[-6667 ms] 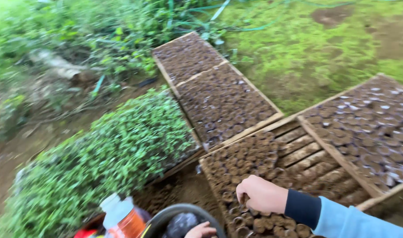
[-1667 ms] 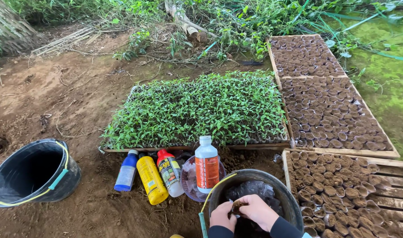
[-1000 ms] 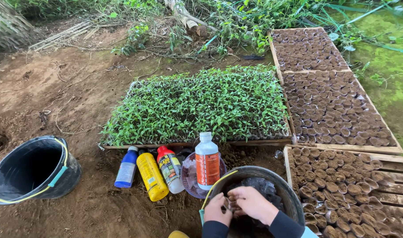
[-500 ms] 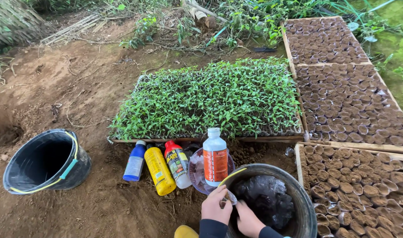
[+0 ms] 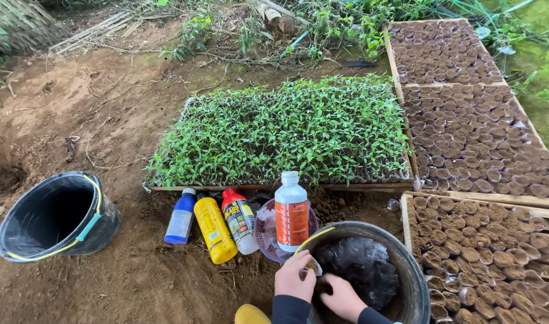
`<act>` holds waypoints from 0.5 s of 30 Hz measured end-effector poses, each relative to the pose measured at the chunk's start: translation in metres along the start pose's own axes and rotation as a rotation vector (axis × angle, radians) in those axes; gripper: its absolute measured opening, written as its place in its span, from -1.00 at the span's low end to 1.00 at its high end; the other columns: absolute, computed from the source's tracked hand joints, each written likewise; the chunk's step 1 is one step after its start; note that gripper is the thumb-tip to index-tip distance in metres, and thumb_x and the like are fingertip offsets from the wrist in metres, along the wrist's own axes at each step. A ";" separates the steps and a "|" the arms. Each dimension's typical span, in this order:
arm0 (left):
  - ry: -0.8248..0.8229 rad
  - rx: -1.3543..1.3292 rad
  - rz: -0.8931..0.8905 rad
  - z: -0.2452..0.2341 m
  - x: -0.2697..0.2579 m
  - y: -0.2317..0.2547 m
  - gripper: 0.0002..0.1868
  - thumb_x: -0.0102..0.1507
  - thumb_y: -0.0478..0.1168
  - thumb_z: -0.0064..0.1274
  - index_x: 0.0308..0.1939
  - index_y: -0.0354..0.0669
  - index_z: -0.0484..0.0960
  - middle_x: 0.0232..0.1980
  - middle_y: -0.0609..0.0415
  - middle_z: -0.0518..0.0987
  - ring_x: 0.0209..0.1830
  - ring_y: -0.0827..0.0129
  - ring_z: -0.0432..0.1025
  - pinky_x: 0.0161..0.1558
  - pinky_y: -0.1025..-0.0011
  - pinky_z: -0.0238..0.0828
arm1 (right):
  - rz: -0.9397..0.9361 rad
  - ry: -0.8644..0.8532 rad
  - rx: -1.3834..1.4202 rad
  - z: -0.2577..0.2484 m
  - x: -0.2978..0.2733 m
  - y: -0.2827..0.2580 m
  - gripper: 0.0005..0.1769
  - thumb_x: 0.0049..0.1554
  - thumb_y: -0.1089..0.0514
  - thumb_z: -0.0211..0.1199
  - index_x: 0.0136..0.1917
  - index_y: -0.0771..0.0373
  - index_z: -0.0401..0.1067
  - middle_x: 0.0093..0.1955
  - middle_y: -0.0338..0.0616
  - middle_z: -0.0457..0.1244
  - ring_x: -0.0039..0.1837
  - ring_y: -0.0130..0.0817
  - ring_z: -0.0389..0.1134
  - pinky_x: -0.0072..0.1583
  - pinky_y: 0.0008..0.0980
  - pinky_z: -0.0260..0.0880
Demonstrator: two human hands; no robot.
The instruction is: The person repeatedly picks up small soil pellets from a black bucket, shapes them with their hands, and places them into empty slots in wooden trays. The scene includes a tray of green seedlings and several bottles of liquid nearby.
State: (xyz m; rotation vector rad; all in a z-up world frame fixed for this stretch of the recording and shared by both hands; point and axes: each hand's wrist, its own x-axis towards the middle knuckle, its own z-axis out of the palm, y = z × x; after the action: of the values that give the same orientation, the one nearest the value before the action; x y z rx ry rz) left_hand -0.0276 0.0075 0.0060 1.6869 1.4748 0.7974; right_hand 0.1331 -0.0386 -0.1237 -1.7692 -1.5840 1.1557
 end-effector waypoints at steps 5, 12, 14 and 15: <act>0.045 -0.004 -0.044 -0.010 -0.002 0.007 -0.58 0.09 -0.29 0.09 0.01 -0.04 0.80 0.18 0.20 0.71 0.18 0.50 0.60 0.15 0.55 0.59 | -0.227 0.087 0.072 0.013 0.007 -0.027 -0.26 -0.12 0.45 0.05 0.37 0.21 0.32 0.30 0.09 0.25 0.36 0.01 0.28 0.46 -0.18 0.19; 0.018 0.043 -0.016 -0.008 0.000 -0.005 -0.62 0.09 -0.27 0.09 -0.04 -0.02 0.82 0.15 0.22 0.73 0.18 0.51 0.59 0.20 0.52 0.53 | -0.084 -0.434 -0.390 0.026 -0.006 0.024 -0.64 0.00 0.23 0.21 0.11 0.19 0.48 0.11 0.04 0.34 0.13 0.03 0.43 0.17 -0.14 0.44; 0.042 0.030 0.044 0.000 0.000 -0.011 -0.62 0.06 -0.28 0.08 -0.08 -0.02 0.83 0.11 0.19 0.74 0.15 0.48 0.60 0.20 0.51 0.51 | -0.070 -0.362 -0.405 0.022 -0.005 0.029 -0.66 -0.03 0.32 0.13 0.03 0.16 0.48 0.08 0.01 0.35 0.14 0.01 0.41 0.21 -0.18 0.42; 0.065 0.018 0.105 0.004 -0.001 -0.013 -0.63 0.04 -0.30 0.07 -0.13 -0.02 0.84 0.08 0.15 0.76 0.13 0.44 0.62 0.19 0.49 0.48 | -0.057 -0.287 -0.418 0.020 -0.005 0.032 -0.64 -0.07 0.40 0.04 -0.05 0.13 0.48 0.05 -0.03 0.37 0.15 -0.01 0.38 0.24 -0.22 0.39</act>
State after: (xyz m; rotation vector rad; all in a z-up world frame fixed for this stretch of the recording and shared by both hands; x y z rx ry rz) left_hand -0.0310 0.0073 -0.0074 1.7789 1.4508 0.9052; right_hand 0.1337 -0.0537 -0.1588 -1.8524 -2.1619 1.1540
